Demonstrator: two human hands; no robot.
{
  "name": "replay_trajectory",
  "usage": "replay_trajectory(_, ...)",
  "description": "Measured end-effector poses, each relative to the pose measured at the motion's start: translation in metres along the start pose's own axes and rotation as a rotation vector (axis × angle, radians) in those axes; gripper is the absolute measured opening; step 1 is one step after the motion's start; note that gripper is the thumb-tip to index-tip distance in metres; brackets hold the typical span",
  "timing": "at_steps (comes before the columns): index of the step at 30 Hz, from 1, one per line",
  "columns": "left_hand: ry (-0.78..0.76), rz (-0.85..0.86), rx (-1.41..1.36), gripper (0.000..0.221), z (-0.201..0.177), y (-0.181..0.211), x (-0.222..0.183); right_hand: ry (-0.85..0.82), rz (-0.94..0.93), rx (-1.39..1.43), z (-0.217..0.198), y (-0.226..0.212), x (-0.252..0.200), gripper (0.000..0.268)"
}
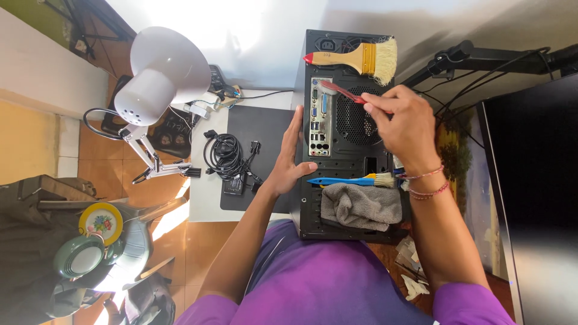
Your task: Cleaning the exterior and ports of a computer tower case using brushes and a cloth, then tightening case screws with a screwdriver.
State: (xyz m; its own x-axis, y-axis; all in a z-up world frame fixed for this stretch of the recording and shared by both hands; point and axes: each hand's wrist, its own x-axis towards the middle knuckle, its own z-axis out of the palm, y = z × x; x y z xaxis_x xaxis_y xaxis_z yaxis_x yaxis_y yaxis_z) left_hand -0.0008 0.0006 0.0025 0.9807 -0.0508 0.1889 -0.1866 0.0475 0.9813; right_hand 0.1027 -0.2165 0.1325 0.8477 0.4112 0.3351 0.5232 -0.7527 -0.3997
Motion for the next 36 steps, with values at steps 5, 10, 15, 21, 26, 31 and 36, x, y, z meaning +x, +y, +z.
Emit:
replay_trajectory(5, 0.012, 0.001, 0.038, 0.120, 0.002, -0.003, 0.000, 0.038, -0.040, 0.000, 0.005, 0.001, 0.007, 0.018)
replay_trajectory(10, 0.019, -0.025, 0.059, 0.122, 0.002, 0.001, -0.001, 0.070, -0.119, 0.010, 0.007, 0.015, 0.014, 0.017)
replay_trajectory(15, 0.028, -0.022, 0.023, 0.121, 0.006, 0.004, 0.001, 0.089, -0.091, -0.051, 0.003, 0.012, 0.015, 0.016)
replay_trajectory(21, 0.019, -0.024, 0.000, 0.122, 0.005, 0.006, 0.002, 0.064, -0.067, 0.006, -0.004, 0.038, 0.008, 0.019)
replay_trajectory(26, 0.019, -0.016, 0.003, 0.121, 0.006, 0.004, 0.002, -0.018, -0.046, 0.044, -0.014, 0.019, -0.001, 0.018)
replay_trajectory(31, 0.011, -0.020, 0.018, 0.122, 0.007, 0.006, 0.003, 0.045, -0.029, 0.029, -0.014, 0.026, -0.010, 0.018)
replay_trajectory(36, 0.021, -0.040, -0.002, 0.123, 0.008, 0.009, 0.003, -0.094, 0.057, 0.102, -0.021, 0.012, -0.019, 0.017)
